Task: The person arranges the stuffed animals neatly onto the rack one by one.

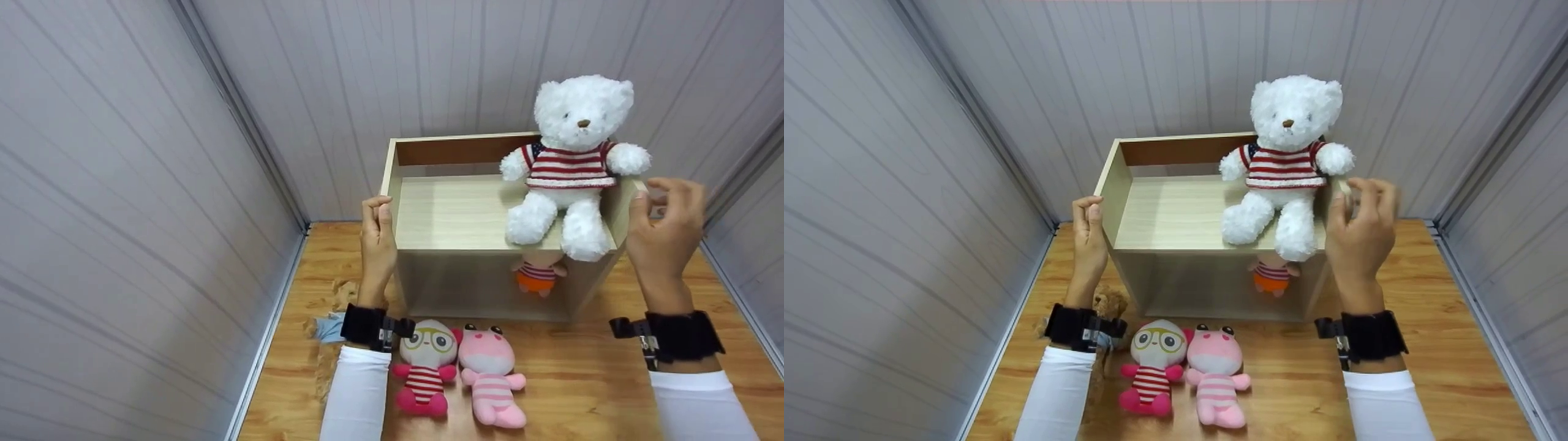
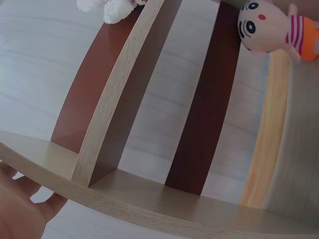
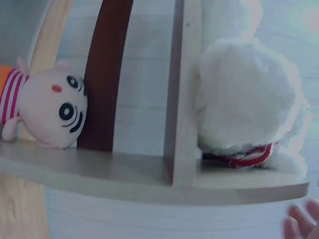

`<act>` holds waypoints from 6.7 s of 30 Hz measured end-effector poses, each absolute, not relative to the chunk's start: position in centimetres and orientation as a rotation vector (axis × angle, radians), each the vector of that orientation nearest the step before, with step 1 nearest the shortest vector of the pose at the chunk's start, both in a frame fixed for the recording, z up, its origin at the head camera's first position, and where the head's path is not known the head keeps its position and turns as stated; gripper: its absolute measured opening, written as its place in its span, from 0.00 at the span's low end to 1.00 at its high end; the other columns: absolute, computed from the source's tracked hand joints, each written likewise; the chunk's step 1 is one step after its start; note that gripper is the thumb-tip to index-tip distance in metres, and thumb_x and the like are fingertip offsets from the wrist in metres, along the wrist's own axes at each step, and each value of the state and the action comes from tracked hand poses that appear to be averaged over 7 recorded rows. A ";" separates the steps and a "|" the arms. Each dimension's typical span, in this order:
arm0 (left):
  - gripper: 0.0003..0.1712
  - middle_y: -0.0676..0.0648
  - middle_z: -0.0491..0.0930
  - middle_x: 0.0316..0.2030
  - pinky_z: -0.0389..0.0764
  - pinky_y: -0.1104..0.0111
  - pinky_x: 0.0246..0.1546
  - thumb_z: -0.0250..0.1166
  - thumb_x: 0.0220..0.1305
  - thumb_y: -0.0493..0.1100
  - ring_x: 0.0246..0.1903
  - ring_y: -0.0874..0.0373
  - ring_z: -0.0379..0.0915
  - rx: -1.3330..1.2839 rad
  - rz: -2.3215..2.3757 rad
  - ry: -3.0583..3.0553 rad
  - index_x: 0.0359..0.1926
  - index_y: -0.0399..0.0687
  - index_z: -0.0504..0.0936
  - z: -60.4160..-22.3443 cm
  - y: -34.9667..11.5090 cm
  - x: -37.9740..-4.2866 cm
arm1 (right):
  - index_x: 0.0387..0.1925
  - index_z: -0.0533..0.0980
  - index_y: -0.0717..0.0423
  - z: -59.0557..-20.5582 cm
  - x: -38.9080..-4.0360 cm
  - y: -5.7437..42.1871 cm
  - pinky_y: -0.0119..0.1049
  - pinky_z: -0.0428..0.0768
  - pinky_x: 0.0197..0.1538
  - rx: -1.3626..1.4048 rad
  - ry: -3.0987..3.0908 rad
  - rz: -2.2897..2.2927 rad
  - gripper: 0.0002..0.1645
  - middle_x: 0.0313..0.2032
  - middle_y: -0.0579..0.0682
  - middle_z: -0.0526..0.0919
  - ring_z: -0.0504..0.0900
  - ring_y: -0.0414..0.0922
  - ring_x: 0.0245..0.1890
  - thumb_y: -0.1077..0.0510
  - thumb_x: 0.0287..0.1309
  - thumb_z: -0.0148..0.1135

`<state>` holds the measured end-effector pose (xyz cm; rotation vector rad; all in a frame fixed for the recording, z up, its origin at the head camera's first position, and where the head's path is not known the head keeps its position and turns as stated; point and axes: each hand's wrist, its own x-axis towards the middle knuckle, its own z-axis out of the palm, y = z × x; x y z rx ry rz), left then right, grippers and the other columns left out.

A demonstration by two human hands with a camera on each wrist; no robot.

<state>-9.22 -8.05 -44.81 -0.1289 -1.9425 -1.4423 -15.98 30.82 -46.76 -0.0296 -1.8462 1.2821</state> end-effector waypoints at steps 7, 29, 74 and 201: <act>0.12 0.54 0.54 0.25 0.57 0.68 0.31 0.45 0.82 0.40 0.26 0.60 0.51 -0.135 -1.474 -1.933 0.58 0.42 0.71 -44.8 -7.6 -9.4 | 0.47 0.82 0.59 -48.9 -17.1 32.3 0.32 0.58 0.29 0.045 -1.974 1.051 0.13 0.31 0.59 0.83 0.58 0.22 0.23 0.59 0.65 0.59; 0.12 0.53 0.55 0.26 0.56 0.69 0.30 0.45 0.82 0.38 0.26 0.60 0.52 -0.158 -1.440 -1.915 0.58 0.42 0.71 -45.0 -8.1 -9.4 | 0.65 0.67 0.62 -50.2 -17.9 31.9 0.40 0.51 0.18 0.175 -2.131 0.687 0.24 0.14 0.48 0.57 0.53 0.46 0.11 0.60 0.71 0.49; 0.23 0.34 0.79 0.60 0.55 0.32 0.69 0.67 0.69 0.46 0.63 0.32 0.70 0.484 -0.588 -2.634 0.61 0.43 0.79 -58.7 -16.6 1.7 | 0.66 0.64 0.63 -50.1 -17.8 32.1 0.40 0.55 0.17 0.187 -2.163 0.753 0.23 0.15 0.51 0.61 0.57 0.47 0.11 0.62 0.73 0.44; 0.58 0.42 0.84 0.56 0.81 0.56 0.56 0.75 0.58 0.37 0.56 0.52 0.82 0.027 -0.987 -2.066 0.80 0.64 0.48 -44.6 -1.2 -8.9 | 0.67 0.65 0.55 -50.4 -17.6 31.2 0.45 0.58 0.18 0.051 -2.186 0.853 0.22 0.15 0.56 0.65 0.66 0.59 0.14 0.58 0.76 0.45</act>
